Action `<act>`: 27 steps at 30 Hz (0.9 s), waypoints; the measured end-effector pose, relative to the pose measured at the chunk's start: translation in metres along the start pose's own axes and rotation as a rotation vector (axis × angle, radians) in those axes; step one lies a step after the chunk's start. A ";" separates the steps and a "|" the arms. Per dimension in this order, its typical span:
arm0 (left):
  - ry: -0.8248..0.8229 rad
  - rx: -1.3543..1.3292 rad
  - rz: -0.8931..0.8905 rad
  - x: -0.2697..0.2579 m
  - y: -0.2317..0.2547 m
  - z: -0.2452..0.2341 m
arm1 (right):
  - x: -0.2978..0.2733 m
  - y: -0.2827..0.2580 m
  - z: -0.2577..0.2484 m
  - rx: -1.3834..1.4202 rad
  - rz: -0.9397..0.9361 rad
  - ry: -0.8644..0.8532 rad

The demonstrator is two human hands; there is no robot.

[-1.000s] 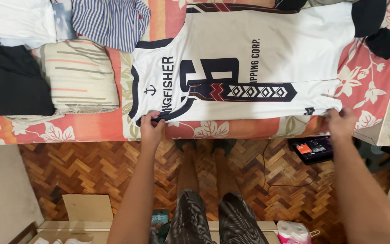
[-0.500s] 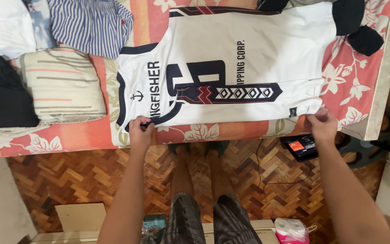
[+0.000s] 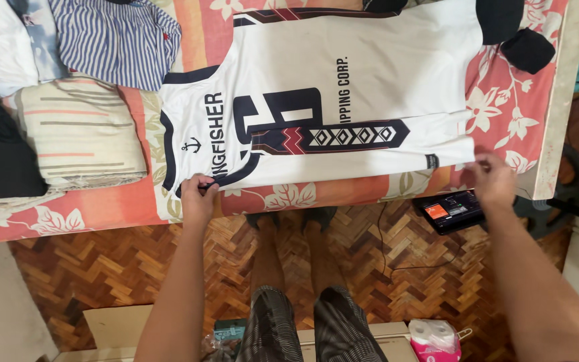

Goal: The person picks up several garments from a bed and places them into a wardrobe drawer, including folding a sports jersey and arranging socks.

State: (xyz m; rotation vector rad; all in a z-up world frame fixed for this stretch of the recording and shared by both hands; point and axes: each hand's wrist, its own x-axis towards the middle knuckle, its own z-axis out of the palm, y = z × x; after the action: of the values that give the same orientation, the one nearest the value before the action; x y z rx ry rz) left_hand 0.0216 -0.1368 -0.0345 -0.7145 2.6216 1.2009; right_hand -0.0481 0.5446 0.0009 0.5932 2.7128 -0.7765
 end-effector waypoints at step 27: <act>-0.069 -0.079 -0.055 0.001 -0.036 -0.081 | -0.031 -0.372 0.190 0.007 -0.797 -0.120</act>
State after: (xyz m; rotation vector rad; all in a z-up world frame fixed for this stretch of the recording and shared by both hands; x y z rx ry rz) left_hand 0.0418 -0.2181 -0.0054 -0.7397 2.4949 1.2957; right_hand -0.1630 0.1425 0.0204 -0.5699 2.7976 -0.9356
